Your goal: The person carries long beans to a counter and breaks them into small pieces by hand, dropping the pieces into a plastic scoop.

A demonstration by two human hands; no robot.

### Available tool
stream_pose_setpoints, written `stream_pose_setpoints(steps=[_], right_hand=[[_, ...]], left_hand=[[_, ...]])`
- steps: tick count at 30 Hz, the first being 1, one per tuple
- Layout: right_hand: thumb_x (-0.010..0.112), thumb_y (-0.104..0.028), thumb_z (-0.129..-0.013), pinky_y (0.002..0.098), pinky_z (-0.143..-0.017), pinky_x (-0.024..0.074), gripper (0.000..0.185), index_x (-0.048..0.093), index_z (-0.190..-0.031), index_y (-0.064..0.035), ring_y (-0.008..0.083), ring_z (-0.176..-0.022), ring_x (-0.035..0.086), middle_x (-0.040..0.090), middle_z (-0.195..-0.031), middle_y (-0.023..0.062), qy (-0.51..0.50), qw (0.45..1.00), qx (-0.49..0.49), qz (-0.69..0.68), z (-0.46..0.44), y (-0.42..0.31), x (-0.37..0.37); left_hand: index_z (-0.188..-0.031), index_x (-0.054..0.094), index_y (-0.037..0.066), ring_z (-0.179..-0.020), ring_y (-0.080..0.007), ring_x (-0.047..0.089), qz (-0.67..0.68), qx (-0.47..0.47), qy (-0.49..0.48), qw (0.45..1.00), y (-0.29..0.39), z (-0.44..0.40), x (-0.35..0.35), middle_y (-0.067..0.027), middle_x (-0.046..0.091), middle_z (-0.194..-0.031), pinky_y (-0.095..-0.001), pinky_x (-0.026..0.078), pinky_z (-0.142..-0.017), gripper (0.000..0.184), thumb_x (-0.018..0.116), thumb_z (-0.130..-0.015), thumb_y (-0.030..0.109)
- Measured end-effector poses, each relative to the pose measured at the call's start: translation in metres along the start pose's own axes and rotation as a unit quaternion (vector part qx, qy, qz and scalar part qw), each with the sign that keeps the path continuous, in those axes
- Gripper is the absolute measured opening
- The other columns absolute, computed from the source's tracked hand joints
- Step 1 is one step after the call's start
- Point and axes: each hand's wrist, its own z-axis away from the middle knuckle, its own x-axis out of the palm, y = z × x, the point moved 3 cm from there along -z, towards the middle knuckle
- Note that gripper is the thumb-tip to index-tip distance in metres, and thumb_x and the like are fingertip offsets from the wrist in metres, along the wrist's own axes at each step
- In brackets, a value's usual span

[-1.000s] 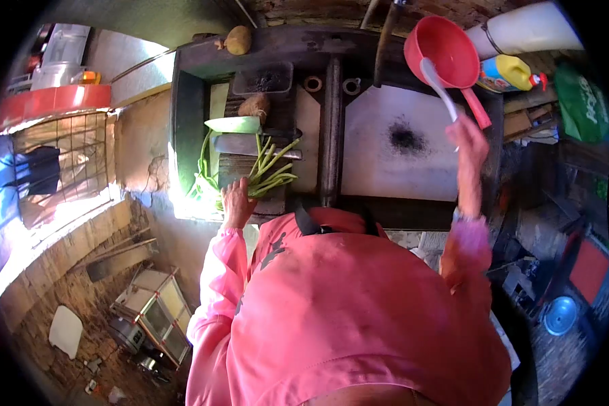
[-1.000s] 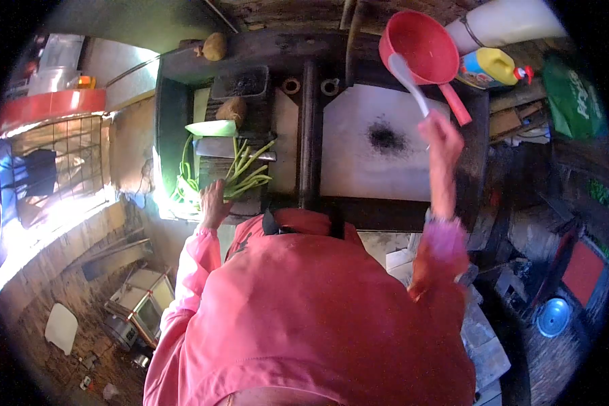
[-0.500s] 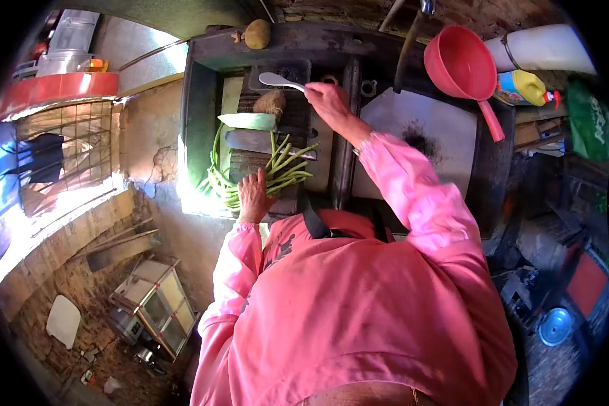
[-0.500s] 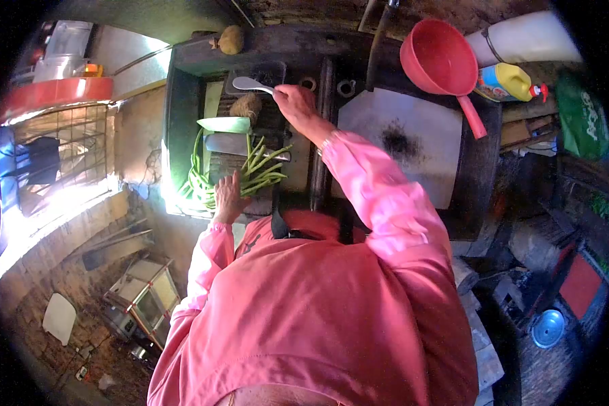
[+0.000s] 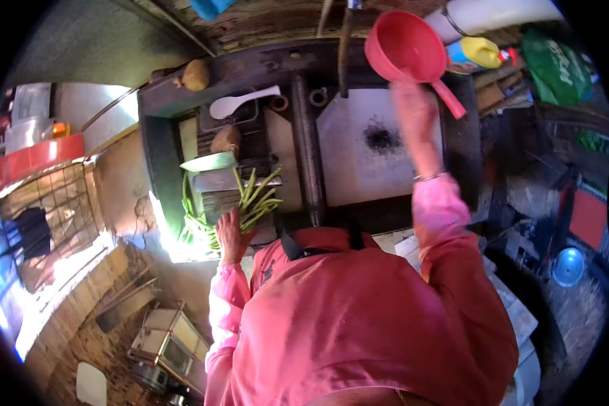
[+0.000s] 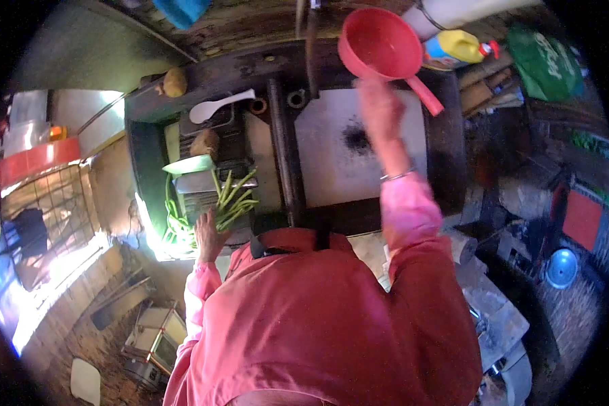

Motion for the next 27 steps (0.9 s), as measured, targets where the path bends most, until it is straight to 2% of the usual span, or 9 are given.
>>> stream_pose_setpoints(steps=[2, 4, 6, 9, 12, 13, 18, 22, 27], right_hand=[[0.065, -0.031, -0.087, 0.036, -0.074, 0.0516, 0.04, 0.062, -0.122, -0.0106, 0.0247, -0.083, 0.068, 0.07, -0.094, 0.0133, -0.003, 0.984, 0.132, 0.12, -0.04, 0.036, -0.07], [0.068, -0.039, -0.083, 0.0398, -0.072, 0.0511, 0.049, 0.061, -0.122, -0.0111, 0.0308, -0.08, 0.066, 0.069, -0.089, 0.0153, -0.019, 0.96, 0.05, 0.276, -0.052, 0.121, -0.091], [0.069, -0.042, -0.082, 0.0363, -0.068, 0.0516, 0.049, 0.063, -0.119, -0.0092, 0.0231, -0.074, 0.066, 0.069, -0.081, 0.0114, -0.114, 0.943, 0.044, 0.311, -0.055, 0.171, -0.085], [0.069, -0.045, -0.083, 0.0303, -0.061, 0.0505, 0.05, 0.065, -0.113, -0.0046, 0.0152, -0.067, 0.065, 0.066, -0.074, 0.0066, -0.26, 0.929, 0.263, -0.027, -0.04, 0.183, -0.042], [0.069, -0.044, -0.084, 0.0264, -0.056, 0.0492, 0.049, 0.065, -0.107, -0.0016, 0.0116, -0.063, 0.063, 0.064, -0.072, 0.0041, -0.308, 0.877, 0.345, -0.132, -0.011, 0.175, -0.005], [0.07, -0.04, -0.084, 0.0255, -0.054, 0.0493, 0.043, 0.066, -0.101, -0.0007, 0.0138, -0.06, 0.062, 0.064, -0.071, 0.0068, -0.261, 0.887, 0.322, -0.202, -0.001, 0.14, -0.005], [0.068, -0.038, -0.085, 0.0257, -0.053, 0.0492, 0.039, 0.066, -0.1, -0.0018, 0.0134, -0.058, 0.061, 0.064, -0.073, 0.0068, -0.176, 0.855, 0.418, -0.251, 0.111, 0.086, -0.011], [0.069, -0.035, -0.086, 0.0259, -0.053, 0.0495, 0.037, 0.065, -0.101, -0.0018, 0.0137, -0.058, 0.061, 0.065, -0.073, 0.0076, -0.213, 0.855, 0.43, -0.198, 0.229, 0.114, -0.004], [0.068, -0.033, -0.086, 0.0274, -0.055, 0.0505, 0.034, 0.066, -0.099, -0.0017, 0.0138, -0.059, 0.062, 0.065, -0.072, 0.0064, -0.239, 0.775, 0.52, -0.267, 0.281, 0.083, 0.025]], left_hand=[[-0.128, 0.045, 0.006, -0.099, -0.0327, 0.051, 0.005, 0.007, 0.001, 1.0, -0.001, 0.0, 0.002, -0.0138, 0.053, -0.105, -0.0448, 0.04, -0.084, 0.081, 0.082, -0.061, 0.035], [-0.126, 0.047, 0.006, -0.098, -0.0331, 0.051, 0.006, 0.01, 0.01, 1.0, -0.004, -0.001, 0.005, -0.014, 0.053, -0.104, -0.0448, 0.041, -0.084, 0.079, 0.081, -0.062, 0.035], [-0.124, 0.049, 0.005, -0.097, -0.0337, 0.052, 0.005, 0.009, 0.021, 1.0, -0.004, -0.002, 0.005, -0.0144, 0.054, -0.103, -0.0447, 0.042, -0.083, 0.074, 0.08, -0.065, 0.036], [-0.119, 0.052, 0.004, -0.096, -0.034, 0.053, 0.018, 0.004, 0.046, 0.999, -0.003, -0.001, 0.002, -0.0148, 0.055, -0.101, -0.0447, 0.042, -0.081, 0.063, 0.076, -0.069, 0.034], [-0.112, 0.054, 0.004, -0.095, -0.0344, 0.054, 0.049, 0.0, 0.062, 0.997, -0.002, -0.002, 0.001, -0.0152, 0.056, -0.1, -0.0455, 0.043, -0.08, 0.051, 0.072, -0.073, 0.03], [-0.109, 0.054, 0.005, -0.094, -0.035, 0.054, 0.054, -0.004, 0.066, 0.996, 0.001, -0.001, -0.004, -0.0157, 0.057, -0.099, -0.0461, 0.043, -0.079, 0.044, 0.069, -0.076, 0.029], [-0.114, 0.053, 0.006, -0.094, -0.0336, 0.056, 0.034, 0.005, 0.136, 0.99, -0.006, -0.002, 0.011, -0.0153, 0.059, -0.1, -0.0451, 0.042, -0.081, 0.042, 0.064, -0.081, 0.027], [-0.117, 0.052, 0.005, -0.1, -0.0314, 0.054, -0.005, -0.023, 0.113, 0.993, -0.006, -0.001, 0.012, -0.0143, 0.058, -0.103, -0.0437, 0.039, -0.088, 0.045, 0.065, -0.079, 0.025], [-0.111, 0.055, 0.005, -0.101, -0.0305, 0.053, -0.013, 0.005, 0.16, 0.987, -0.006, 0.01, 0.009, -0.0134, 0.058, -0.103, -0.0433, 0.039, -0.089, 0.036, 0.063, -0.08, 0.02]])
